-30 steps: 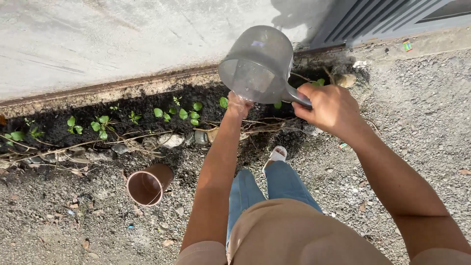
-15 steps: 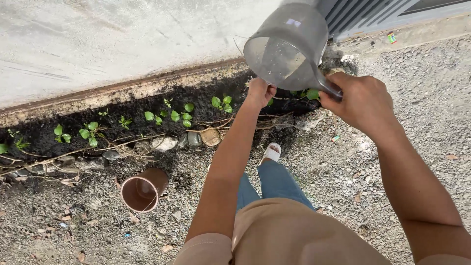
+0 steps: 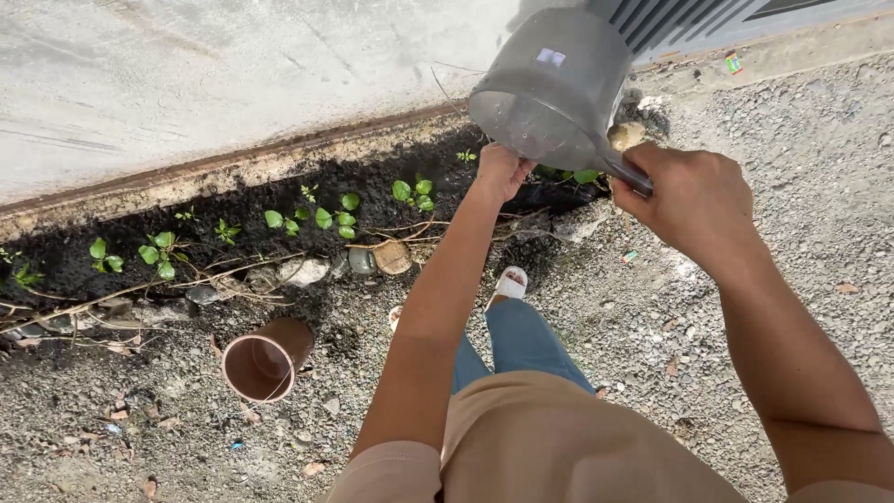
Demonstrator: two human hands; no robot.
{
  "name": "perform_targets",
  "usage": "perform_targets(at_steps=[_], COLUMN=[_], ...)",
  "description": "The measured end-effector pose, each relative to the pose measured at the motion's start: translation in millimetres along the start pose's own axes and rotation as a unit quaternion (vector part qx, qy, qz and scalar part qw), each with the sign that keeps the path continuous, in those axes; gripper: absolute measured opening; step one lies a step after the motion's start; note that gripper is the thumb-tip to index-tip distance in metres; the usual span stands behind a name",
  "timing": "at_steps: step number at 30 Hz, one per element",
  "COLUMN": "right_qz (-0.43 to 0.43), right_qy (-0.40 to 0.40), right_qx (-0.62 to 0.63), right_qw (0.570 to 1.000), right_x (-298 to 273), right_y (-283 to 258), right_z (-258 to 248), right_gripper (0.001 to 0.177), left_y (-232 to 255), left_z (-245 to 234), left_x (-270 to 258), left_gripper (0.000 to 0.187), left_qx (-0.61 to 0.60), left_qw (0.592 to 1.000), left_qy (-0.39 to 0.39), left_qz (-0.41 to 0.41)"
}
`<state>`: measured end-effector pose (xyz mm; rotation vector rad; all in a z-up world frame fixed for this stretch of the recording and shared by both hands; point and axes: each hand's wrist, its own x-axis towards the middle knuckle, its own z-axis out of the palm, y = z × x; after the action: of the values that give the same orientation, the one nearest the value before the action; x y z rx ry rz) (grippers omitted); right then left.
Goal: Watering small plants in a garden bed using a plastic scoop and a bucket of water.
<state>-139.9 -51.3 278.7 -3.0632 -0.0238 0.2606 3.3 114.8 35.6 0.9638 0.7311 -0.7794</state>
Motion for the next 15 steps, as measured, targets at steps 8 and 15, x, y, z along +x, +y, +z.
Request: perform_targets(at_steps=[8,15], right_qz=[-0.067,-0.137], right_qy=[0.029,0.023], right_qx=[0.081,0.098], right_qw=[0.994,0.985], right_x=[27,70], right_y=[-76,-183], right_z=[7,16], right_gripper=[0.021,0.017], left_y=[-25,40], left_z=[-151,-286], left_x=[125,87], left_gripper=[0.077,0.055], left_qx=[-0.179,-0.275], left_qw=[0.982,0.799], left_qy=[-0.03,-0.48], left_qz=[-0.05,-0.236])
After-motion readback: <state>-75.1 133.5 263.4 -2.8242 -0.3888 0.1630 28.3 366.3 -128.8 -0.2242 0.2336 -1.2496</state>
